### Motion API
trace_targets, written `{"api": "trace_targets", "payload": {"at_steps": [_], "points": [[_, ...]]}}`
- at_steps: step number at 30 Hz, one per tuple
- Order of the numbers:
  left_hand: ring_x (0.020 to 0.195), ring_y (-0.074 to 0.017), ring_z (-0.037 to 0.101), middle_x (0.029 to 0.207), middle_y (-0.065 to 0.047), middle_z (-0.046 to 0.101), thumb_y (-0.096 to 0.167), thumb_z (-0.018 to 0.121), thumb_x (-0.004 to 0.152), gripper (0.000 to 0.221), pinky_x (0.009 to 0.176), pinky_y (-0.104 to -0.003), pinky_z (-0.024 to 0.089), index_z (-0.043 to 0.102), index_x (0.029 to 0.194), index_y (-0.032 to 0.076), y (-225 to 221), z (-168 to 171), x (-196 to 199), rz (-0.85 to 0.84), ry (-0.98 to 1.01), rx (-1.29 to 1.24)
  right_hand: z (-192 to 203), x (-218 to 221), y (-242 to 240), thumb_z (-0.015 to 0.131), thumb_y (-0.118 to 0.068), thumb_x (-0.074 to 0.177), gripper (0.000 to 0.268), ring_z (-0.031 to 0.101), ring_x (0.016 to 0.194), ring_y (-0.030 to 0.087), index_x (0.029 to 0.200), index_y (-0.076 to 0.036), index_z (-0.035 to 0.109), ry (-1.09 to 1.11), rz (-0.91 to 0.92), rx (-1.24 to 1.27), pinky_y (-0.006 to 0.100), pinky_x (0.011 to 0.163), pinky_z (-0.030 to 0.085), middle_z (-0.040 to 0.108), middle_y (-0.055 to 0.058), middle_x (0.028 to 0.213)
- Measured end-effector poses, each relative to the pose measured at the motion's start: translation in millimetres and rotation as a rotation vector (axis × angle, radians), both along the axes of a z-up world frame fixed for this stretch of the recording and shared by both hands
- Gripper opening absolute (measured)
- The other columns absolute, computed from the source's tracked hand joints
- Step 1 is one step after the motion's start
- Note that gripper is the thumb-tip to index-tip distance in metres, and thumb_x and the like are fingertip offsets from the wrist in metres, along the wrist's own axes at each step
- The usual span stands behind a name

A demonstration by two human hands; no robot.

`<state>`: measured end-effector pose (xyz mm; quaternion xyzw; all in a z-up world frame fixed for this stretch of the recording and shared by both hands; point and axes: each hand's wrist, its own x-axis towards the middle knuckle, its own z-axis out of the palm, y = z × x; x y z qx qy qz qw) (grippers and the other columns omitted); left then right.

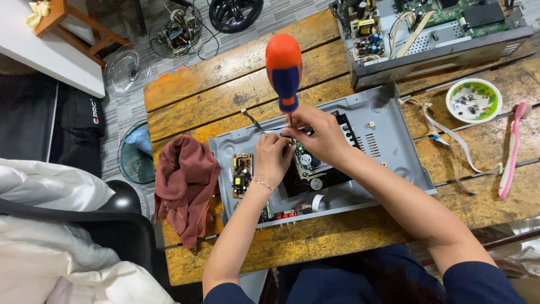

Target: Disassembling an electronic device using a screwdriver to remove internal components.

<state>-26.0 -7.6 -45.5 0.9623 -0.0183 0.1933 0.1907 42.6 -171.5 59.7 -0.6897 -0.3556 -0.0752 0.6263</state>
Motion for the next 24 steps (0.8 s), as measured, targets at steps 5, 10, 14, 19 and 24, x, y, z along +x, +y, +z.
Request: {"api": "trace_targets", "payload": {"at_steps": [5, 10, 14, 19, 24], "points": [[0.088, -0.0231, 0.062, 0.08, 0.001, 0.061, 0.026, 0.082, 0.075, 0.014, 0.078, -0.036, 0.052, 0.073, 0.085, 0.022, 2, -2, 0, -0.019, -0.032, 0.0, 3, -6, 1, 0.057, 0.009, 0.097, 0.031, 0.07, 0.1, 0.034, 0.128, 0.006, 0.061, -0.029, 0.176, 0.101, 0.045, 0.079, 0.06, 0.068, 0.022, 0.107], [0.088, -0.0233, 0.062, 0.08, 0.001, 0.062, 0.028, 0.081, 0.075, 0.014, 0.078, -0.037, 0.052, 0.073, 0.086, 0.023, 0, 6, 0, 0.006, -0.007, 0.011, -7, -1, 2, 0.074, 0.006, 0.087, 0.016, 0.074, 0.079, 0.029, 0.102, 0.0, 0.073, -0.019, 0.062, 0.034, 0.038, 0.066, 0.059, 0.074, 0.014, 0.084], [0.086, -0.024, 0.062, 0.08, 0.001, 0.062, 0.029, 0.08, 0.076, 0.013, 0.076, -0.038, 0.052, 0.072, 0.085, 0.025, 2, 5, 1, -0.001, 0.014, 0.014, -13, -2, -3, 0.085, 0.002, 0.08, 0.016, 0.072, 0.071, 0.019, 0.091, 0.0, 0.073, 0.133, 0.046, 0.07, 0.032, 0.065, 0.058, 0.071, 0.012, 0.072], [0.084, -0.0238, 0.064, 0.078, 0.001, 0.063, 0.025, 0.083, 0.072, 0.017, 0.076, -0.038, 0.054, 0.072, 0.084, 0.024, 3, 0, 0, 0.009, -0.018, -0.008, -8, -4, -1, 0.084, -0.01, 0.087, 0.013, 0.072, 0.071, 0.026, 0.092, -0.005, 0.072, -0.05, -0.025, -0.052, 0.034, 0.063, 0.057, 0.07, 0.01, 0.075], [0.085, -0.0235, 0.064, 0.078, 0.001, 0.064, 0.025, 0.082, 0.071, 0.015, 0.077, -0.038, 0.053, 0.072, 0.082, 0.025, 3, 3, -2, 0.034, -0.034, 0.005, 9, -10, 1, 0.066, 0.003, 0.095, 0.031, 0.071, 0.089, 0.039, 0.126, -0.001, 0.066, -0.142, 0.101, -0.045, 0.048, 0.075, 0.057, 0.073, 0.017, 0.095]]}}
